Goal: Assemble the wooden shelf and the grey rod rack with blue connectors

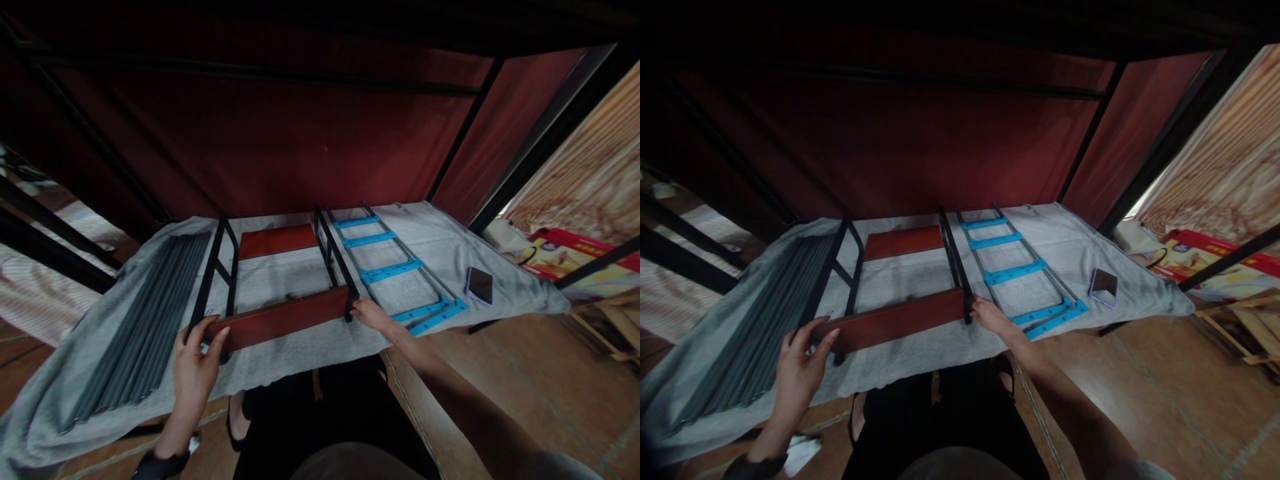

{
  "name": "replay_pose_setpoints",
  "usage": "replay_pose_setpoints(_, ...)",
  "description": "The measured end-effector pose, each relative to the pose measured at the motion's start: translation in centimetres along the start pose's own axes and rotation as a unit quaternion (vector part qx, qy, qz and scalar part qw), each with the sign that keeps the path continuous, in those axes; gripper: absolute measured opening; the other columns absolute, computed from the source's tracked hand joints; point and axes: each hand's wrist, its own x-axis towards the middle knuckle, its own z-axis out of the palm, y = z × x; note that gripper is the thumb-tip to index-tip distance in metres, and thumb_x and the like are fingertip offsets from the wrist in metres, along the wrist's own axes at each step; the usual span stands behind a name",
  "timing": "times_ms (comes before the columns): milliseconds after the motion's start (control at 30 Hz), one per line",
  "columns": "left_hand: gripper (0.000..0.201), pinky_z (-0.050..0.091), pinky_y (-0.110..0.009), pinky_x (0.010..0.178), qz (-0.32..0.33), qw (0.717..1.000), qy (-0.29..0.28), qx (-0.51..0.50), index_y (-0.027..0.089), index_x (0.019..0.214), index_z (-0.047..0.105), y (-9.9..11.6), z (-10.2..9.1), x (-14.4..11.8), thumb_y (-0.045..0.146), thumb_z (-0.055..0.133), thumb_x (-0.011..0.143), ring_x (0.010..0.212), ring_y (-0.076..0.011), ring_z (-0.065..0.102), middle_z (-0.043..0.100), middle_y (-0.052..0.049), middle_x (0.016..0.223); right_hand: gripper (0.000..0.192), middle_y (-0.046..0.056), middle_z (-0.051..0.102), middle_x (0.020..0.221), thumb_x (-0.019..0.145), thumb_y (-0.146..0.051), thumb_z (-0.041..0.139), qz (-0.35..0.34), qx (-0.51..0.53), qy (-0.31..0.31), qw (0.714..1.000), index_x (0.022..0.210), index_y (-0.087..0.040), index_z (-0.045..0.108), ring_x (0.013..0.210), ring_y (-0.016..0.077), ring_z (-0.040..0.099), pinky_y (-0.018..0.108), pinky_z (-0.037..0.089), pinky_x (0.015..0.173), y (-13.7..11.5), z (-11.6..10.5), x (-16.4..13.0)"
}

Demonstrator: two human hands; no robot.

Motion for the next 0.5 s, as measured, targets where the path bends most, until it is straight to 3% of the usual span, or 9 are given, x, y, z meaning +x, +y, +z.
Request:
replay_pose_setpoints(133,0.048,0.045,-0.043,0.099,0.01,1.0,0.0,0.001,0.023,0.117,0.064,-0.3,0.1,0.0,0.059,0.052,0.087,0.113,-0.0294,0.054,0.063,-0.01,0.109,0.009,0.01,0.069,0.104,0.088,-0.012,0.057,-0.009,-0.006,-0.058,0.998,0.089,-0.016,0.065,0.1,0.0209,0.067,0.034,0.052,0.094,1.0,0.7,0.0)
replay_pose_setpoints(233,0.049,0.047,-0.04,0.093,0.005,1.0,0.0,-0.001,0.023,0.118,0.064,-0.3,0.1,-0.1,0.059,0.053,0.087,0.101,-0.0265,0.056,0.062,-0.009,0.109,0.011,0.011,0.067,0.111,0.087,-0.012,0.06,-0.003,0.002,-0.051,0.999,0.096,-0.015,0.065,0.104,0.0213,0.066,0.036,0.051,0.097,1.4,1.0,0.1)
replay_pose_setpoints(367,0.05,0.049,-0.036,0.08,-0.014,1.0,-0.005,-0.002,0.024,0.119,0.065,-0.2,-0.1,-0.1,0.06,0.053,0.086,0.081,-0.0206,0.055,0.059,-0.009,0.114,0.01,0.009,0.068,0.103,0.086,-0.01,0.06,-0.001,-0.001,-0.069,0.998,0.089,-0.015,0.068,0.097,0.0202,0.067,0.035,0.052,0.092,1.3,0.9,0.4)
replay_pose_setpoints(500,0.049,0.049,-0.034,0.078,-0.007,1.0,-0.006,-0.005,0.024,0.119,0.065,-0.2,-0.1,-0.1,0.06,0.053,0.087,0.081,-0.0206,0.055,0.061,-0.008,0.11,0.014,0.009,0.068,0.099,0.09,-0.012,0.056,-0.009,-0.024,-0.091,0.996,0.083,-0.014,0.068,0.095,0.0197,0.066,0.034,0.052,0.09,1.3,0.6,0.8)
